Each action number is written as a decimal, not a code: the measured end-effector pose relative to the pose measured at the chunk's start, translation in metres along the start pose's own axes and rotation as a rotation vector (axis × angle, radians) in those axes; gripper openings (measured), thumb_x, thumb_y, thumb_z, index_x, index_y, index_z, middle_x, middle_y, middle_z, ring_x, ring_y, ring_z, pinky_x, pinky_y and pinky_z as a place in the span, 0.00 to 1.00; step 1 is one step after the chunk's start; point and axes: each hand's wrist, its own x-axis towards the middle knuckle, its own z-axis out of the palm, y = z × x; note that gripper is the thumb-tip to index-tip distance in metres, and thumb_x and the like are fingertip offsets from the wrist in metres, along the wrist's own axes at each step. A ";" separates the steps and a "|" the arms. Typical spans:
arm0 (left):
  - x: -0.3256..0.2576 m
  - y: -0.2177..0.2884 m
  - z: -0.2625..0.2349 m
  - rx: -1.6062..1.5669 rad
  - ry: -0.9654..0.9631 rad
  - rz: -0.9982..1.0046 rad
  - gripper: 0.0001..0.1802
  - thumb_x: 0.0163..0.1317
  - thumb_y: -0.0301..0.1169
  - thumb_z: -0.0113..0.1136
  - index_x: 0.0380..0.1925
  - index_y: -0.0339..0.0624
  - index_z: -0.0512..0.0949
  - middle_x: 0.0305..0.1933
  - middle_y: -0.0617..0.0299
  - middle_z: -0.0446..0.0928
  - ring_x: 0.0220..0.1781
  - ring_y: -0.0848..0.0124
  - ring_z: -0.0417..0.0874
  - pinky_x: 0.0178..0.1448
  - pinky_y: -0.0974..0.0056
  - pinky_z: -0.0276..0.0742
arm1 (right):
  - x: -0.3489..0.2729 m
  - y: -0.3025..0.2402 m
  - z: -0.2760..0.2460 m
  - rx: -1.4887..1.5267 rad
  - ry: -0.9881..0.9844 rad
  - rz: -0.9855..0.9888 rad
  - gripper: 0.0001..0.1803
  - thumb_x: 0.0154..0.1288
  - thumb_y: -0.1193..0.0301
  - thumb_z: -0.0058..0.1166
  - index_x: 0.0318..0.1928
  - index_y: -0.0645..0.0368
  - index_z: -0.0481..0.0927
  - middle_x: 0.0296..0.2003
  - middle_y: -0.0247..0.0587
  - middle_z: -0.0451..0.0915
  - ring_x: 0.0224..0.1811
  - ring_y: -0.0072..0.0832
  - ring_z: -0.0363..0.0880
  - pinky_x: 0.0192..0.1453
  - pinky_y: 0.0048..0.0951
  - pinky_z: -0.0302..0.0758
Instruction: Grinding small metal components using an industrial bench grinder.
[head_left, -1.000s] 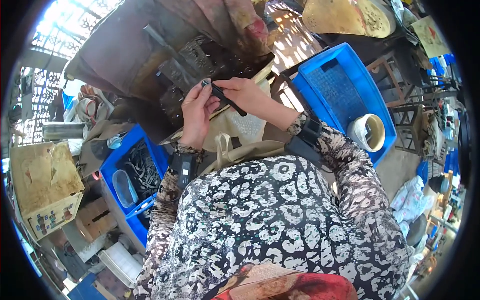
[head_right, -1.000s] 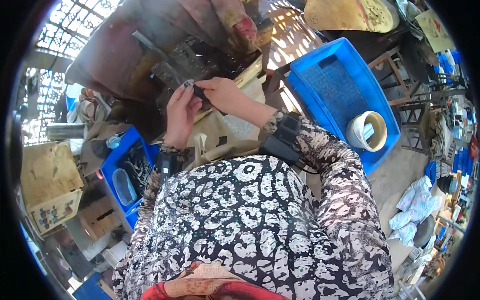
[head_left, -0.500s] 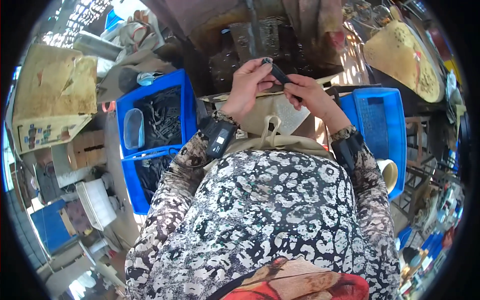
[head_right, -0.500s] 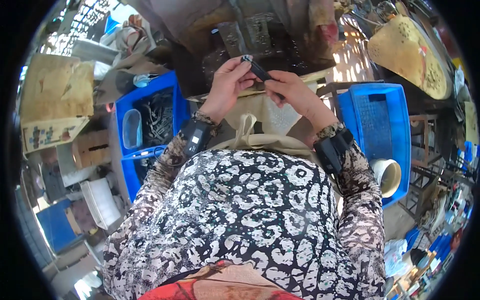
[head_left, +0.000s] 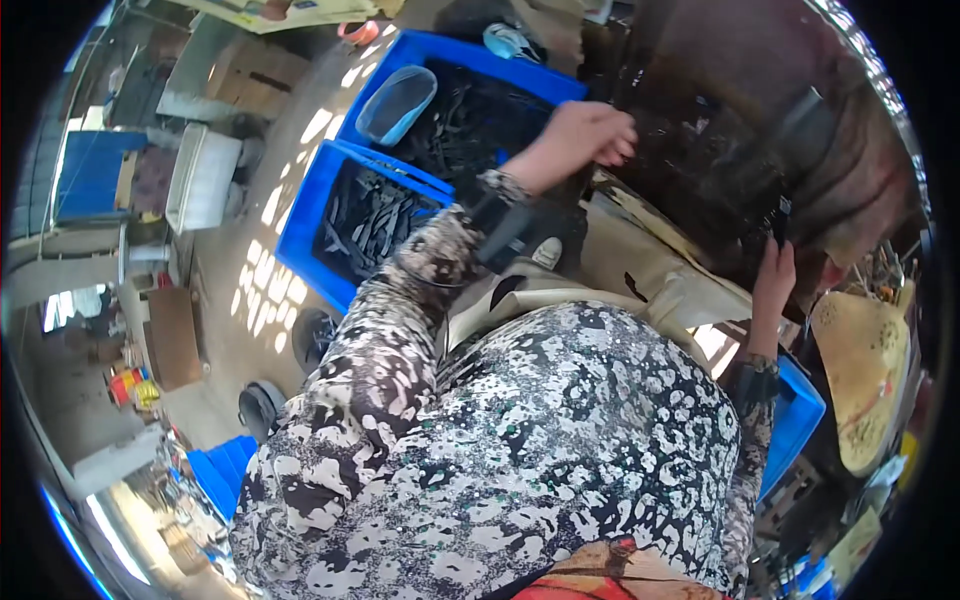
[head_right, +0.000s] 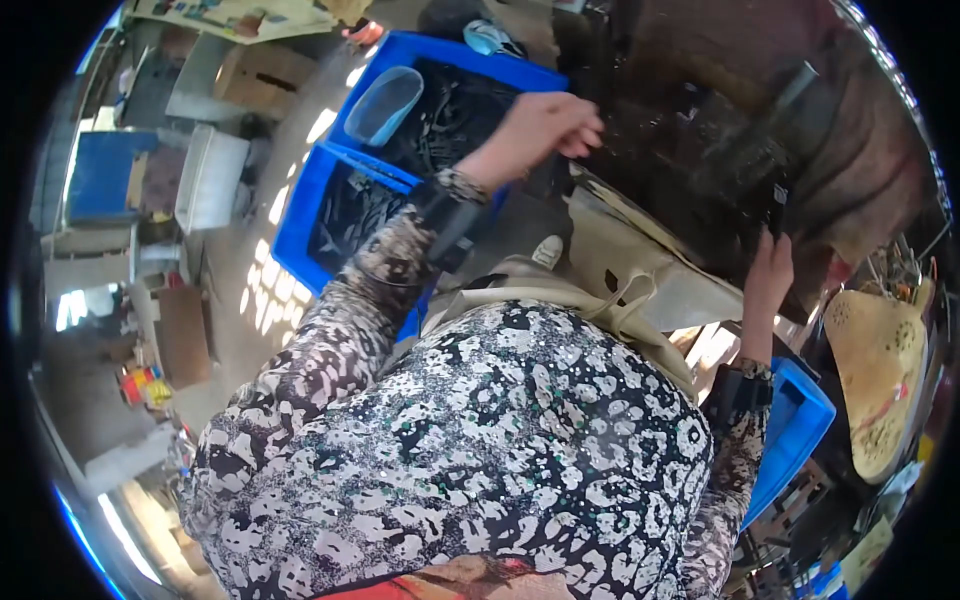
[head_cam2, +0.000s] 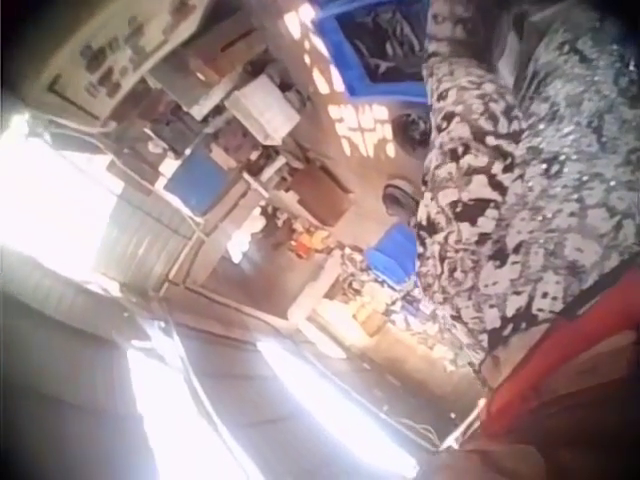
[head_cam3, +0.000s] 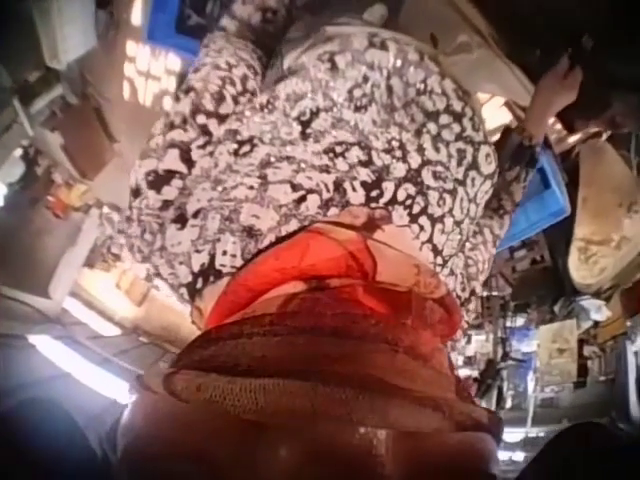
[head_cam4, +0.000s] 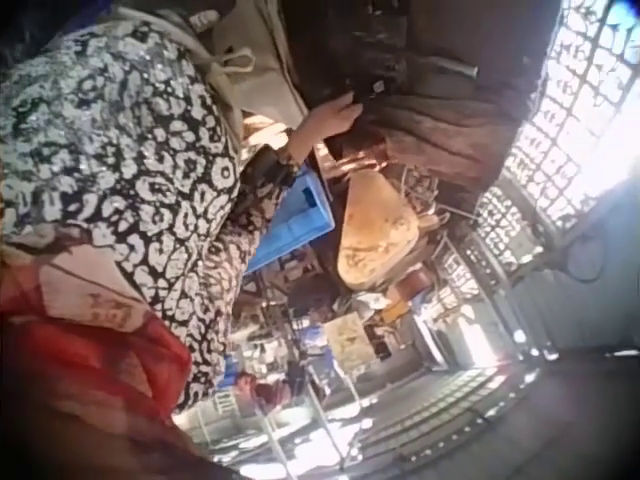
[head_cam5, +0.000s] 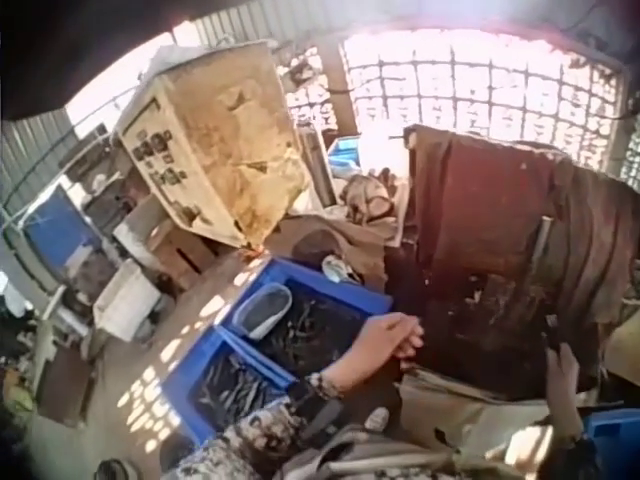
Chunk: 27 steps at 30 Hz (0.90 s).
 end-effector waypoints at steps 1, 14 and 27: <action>0.004 -0.027 -0.016 0.008 0.073 0.018 0.16 0.69 0.38 0.53 0.35 0.35 0.82 0.33 0.60 0.84 0.30 0.76 0.83 0.37 0.72 0.78 | 0.006 0.023 -0.002 -0.014 -0.010 -0.032 0.13 0.72 0.65 0.48 0.45 0.64 0.76 0.30 0.56 0.76 0.31 0.47 0.75 0.37 0.38 0.71; 0.000 -0.222 -0.120 1.063 0.447 0.044 0.10 0.55 0.34 0.58 0.32 0.41 0.84 0.32 0.46 0.82 0.36 0.48 0.84 0.41 0.49 0.79 | -0.063 0.047 -0.013 -0.267 0.061 0.018 0.14 0.72 0.63 0.47 0.47 0.62 0.77 0.34 0.60 0.79 0.38 0.57 0.78 0.39 0.46 0.73; 0.064 -0.253 -0.157 1.183 0.228 -0.051 0.14 0.57 0.37 0.58 0.39 0.40 0.78 0.37 0.42 0.82 0.41 0.46 0.83 0.45 0.46 0.79 | -0.054 0.014 -0.026 -0.219 0.184 0.214 0.15 0.72 0.60 0.46 0.44 0.60 0.75 0.31 0.62 0.78 0.38 0.59 0.77 0.39 0.50 0.70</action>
